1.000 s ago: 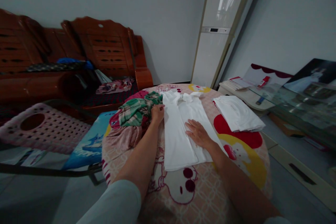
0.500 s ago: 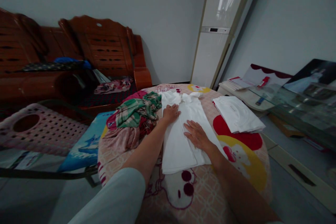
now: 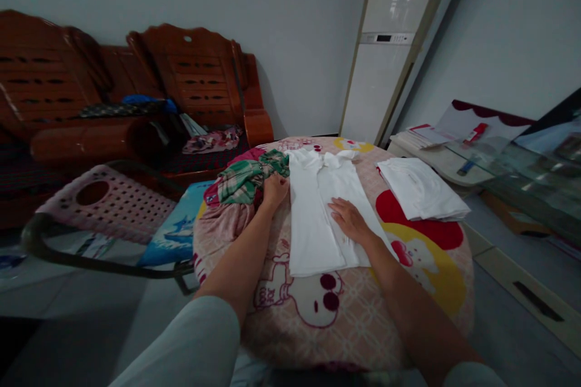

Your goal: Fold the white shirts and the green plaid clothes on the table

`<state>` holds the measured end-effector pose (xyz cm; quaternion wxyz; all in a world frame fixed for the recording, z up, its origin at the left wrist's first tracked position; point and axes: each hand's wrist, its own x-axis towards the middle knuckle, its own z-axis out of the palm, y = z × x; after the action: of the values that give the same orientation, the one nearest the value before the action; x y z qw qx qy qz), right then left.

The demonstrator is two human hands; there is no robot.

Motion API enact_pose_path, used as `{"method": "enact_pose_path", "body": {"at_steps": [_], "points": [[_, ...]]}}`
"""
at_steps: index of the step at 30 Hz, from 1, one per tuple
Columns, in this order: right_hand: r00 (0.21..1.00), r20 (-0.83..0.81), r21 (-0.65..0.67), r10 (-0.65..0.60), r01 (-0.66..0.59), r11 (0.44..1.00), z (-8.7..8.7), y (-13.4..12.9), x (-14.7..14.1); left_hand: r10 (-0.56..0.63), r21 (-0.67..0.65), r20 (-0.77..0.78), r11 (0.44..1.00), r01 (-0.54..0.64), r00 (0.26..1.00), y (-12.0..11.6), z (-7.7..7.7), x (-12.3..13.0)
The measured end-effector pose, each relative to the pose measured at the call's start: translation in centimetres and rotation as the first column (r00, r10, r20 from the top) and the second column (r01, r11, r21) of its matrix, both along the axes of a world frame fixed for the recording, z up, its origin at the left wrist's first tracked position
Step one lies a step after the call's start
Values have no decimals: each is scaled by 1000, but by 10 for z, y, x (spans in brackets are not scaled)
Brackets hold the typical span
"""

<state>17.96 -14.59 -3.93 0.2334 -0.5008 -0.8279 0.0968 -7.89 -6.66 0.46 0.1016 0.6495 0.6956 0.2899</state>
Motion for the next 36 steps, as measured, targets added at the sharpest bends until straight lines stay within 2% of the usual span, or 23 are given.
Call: {"method": "enact_pose_path", "body": {"at_steps": [3, 5, 6, 8, 10, 11, 13, 17, 19, 22, 26, 29, 31, 32, 34, 35, 36], "points": [[973, -232, -62, -18, 3, 998, 5, 0, 1, -9, -61, -49, 998, 6, 999, -8, -2, 5], [867, -489, -152, -93, 20, 988, 13, 1, 7, -15, -88, -57, 996, 10, 998, -8, -2, 9], [767, -624, -199, -149, 28, 980, 18, 1, 13, -18, -96, -55, 995, 13, 998, -8, -2, 11], [508, -823, -274, -254, 37, 961, 28, 2, 26, -27, -101, -42, 995, 22, 999, -6, -3, 11], [294, -900, -322, -321, 46, 946, 36, 2, 38, -37, -105, -26, 994, 34, 999, -4, -4, 9], [230, -910, -343, -345, 52, 938, 39, 2, 43, -39, -108, -22, 993, 36, 999, -3, -5, 8], [176, -908, -375, -380, 61, 925, 43, 1, 48, -35, -114, -20, 993, 32, 999, -2, -5, 7], [197, -896, -393, -399, 69, 917, 47, -1, 48, -34, -111, -20, 993, 32, 999, -1, -5, 6], [178, -903, -378, -391, 101, 920, 51, -3, 51, -37, -107, -2, 994, 37, 999, -1, -4, 6], [87, -933, -325, -351, 223, 919, 57, -5, 68, -39, -106, 18, 994, 40, 999, -1, -4, 5], [-9, -937, -326, -348, 375, 868, 59, -7, 90, -38, -122, 8, 992, 39, 999, 0, -2, 5], [2, -927, -342, -375, 406, 848, 58, -6, 87, -41, -122, 12, 992, 42, 999, -1, -2, 5], [79, -916, -333, -393, 392, 857, 58, -7, 77, -46, -110, 17, 993, 48, 999, 0, -3, 5], [153, -901, -333, -405, 355, 874, 59, -9, 70, -48, -106, 20, 993, 49, 999, 0, -4, 4], [375, -832, -367, -409, 182, 912, 62, -14, 55, -47, -104, 24, 993, 49, 999, 0, -5, 4], [510, -771, -415, -381, 52, 909, 64, -18, 48, -45, -108, 24, 993, 48, 999, 0, -5, 4], [640, -697, -480, -323, -81, 873, 66, -22, 41, -44, -114, 22, 992, 46, 999, 1, -6, 4]]}}
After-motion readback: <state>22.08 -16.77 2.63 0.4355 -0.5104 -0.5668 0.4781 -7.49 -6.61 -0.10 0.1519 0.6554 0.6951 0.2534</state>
